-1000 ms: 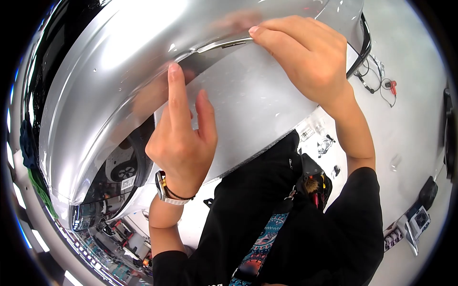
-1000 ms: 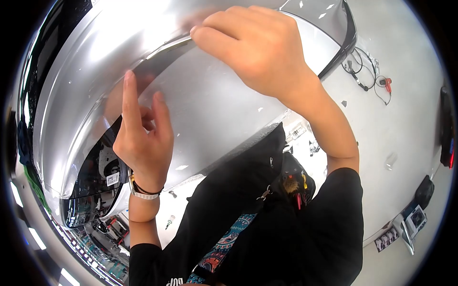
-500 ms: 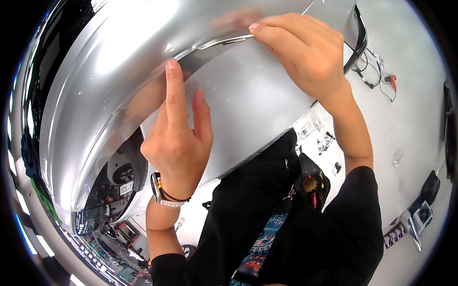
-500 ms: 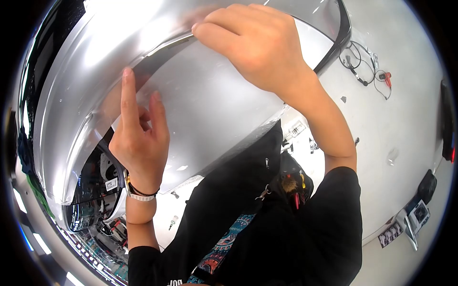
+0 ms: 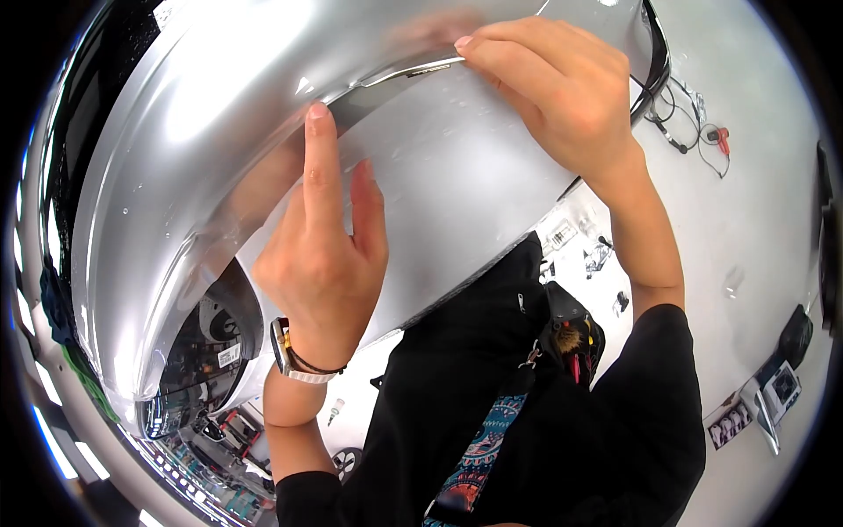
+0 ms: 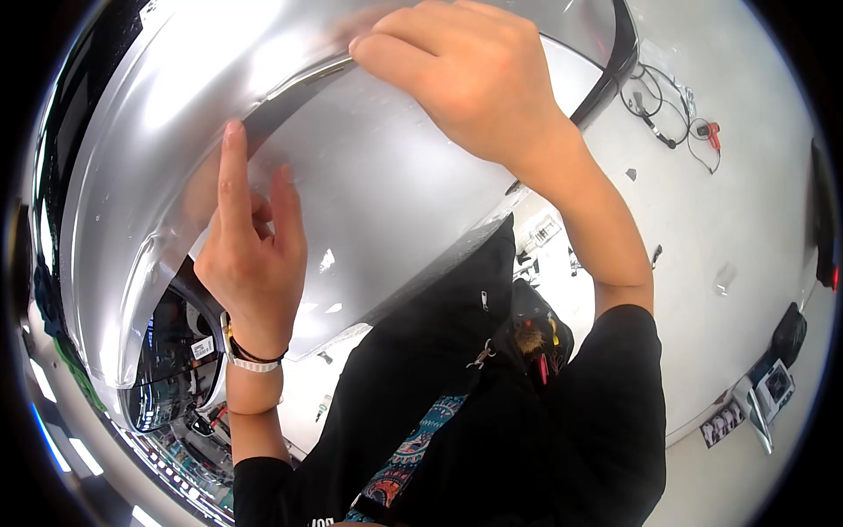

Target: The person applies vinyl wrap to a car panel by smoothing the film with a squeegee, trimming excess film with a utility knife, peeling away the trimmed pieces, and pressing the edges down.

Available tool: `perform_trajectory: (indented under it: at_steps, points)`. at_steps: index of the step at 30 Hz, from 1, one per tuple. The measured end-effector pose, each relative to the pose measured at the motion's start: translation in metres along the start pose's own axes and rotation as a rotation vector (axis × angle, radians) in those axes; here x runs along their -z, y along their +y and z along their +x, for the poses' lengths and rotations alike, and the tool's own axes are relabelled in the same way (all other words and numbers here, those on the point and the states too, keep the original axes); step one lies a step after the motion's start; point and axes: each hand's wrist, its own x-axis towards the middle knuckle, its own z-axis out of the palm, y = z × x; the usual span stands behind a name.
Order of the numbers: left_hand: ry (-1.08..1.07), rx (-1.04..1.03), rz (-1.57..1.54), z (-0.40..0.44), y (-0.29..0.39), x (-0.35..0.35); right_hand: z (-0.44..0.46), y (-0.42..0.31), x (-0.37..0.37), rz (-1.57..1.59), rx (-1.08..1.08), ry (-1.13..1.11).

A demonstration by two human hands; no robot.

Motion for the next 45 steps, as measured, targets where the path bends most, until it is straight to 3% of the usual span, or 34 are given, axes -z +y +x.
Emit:
perform_trajectory:
  at_steps: [15,24,27,45]
  points:
    - [-0.060,-0.017,0.015,0.012,0.006,0.000,0.000,0.008,-0.002,0.023,0.016,0.143]
    - [-0.079,-0.029,0.000,0.017,0.013,-0.005,-0.009,0.015,0.005,0.006,-0.061,0.057]
    - [-0.083,-0.039,-0.009,0.017,0.011,-0.007,-0.013,0.019,-0.001,0.011,-0.028,0.157]
    - [-0.118,-0.070,0.003,0.019,0.021,-0.018,-0.031,0.024,0.010,-0.010,-0.059,0.129]
